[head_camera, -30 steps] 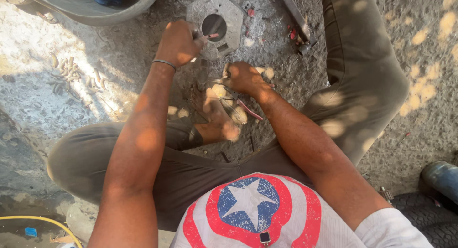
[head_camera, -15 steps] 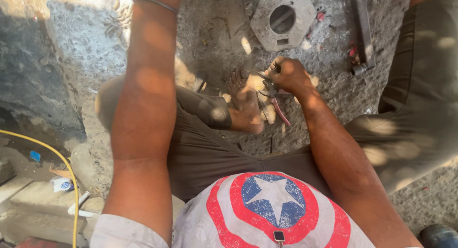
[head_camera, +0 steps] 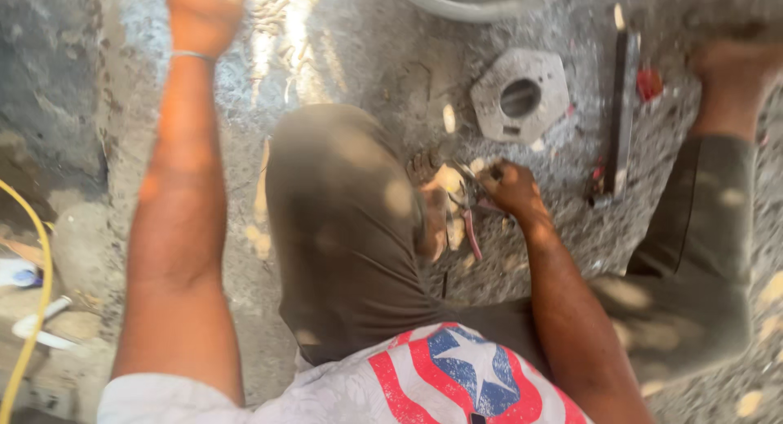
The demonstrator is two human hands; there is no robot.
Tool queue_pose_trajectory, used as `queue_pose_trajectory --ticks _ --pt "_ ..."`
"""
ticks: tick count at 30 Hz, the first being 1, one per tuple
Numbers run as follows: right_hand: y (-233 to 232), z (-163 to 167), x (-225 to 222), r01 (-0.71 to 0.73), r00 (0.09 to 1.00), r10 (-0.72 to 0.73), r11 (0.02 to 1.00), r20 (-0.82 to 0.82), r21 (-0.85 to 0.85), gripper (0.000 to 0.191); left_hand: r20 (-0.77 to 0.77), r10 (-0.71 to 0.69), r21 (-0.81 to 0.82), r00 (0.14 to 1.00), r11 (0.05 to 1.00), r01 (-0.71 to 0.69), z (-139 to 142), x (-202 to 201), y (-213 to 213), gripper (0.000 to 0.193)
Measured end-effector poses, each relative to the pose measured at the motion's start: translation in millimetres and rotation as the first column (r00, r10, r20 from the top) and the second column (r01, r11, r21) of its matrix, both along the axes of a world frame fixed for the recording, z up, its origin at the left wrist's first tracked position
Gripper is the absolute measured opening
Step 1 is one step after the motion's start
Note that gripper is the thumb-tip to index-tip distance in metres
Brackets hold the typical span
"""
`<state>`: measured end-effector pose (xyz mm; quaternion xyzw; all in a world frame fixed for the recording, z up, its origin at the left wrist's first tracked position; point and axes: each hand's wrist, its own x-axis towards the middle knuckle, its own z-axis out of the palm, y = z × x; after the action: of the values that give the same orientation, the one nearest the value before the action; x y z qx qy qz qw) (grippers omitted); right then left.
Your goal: The person sits on the ground and repeatedly picks up small metal rods, places them on a metal anvil, and strikes them with a hammer to shape them. They occasionally use pliers to adjust the rods and place the finished pieces into a nearby bucket.
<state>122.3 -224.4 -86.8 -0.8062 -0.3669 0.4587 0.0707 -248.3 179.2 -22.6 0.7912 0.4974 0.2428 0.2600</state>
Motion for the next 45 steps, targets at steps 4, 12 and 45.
queue_pose_trajectory --ticks 4,12,45 --pt "-4 -16 2 -0.212 0.975 0.209 0.976 0.071 0.042 0.039 -0.014 0.160 0.116 0.987 0.981 -0.157 -64 -7 -44 0.012" --pt "5 -30 -11 -0.367 0.913 0.382 0.923 0.146 -0.118 0.040 -0.245 0.506 -0.002 0.827 0.853 -0.522 -98 -38 -79 0.008" --pt "10 -5 -37 0.000 0.998 -0.023 0.928 -0.059 -0.372 0.052 0.368 0.764 -0.655 0.531 0.618 -0.434 -72 -62 -79 0.008"
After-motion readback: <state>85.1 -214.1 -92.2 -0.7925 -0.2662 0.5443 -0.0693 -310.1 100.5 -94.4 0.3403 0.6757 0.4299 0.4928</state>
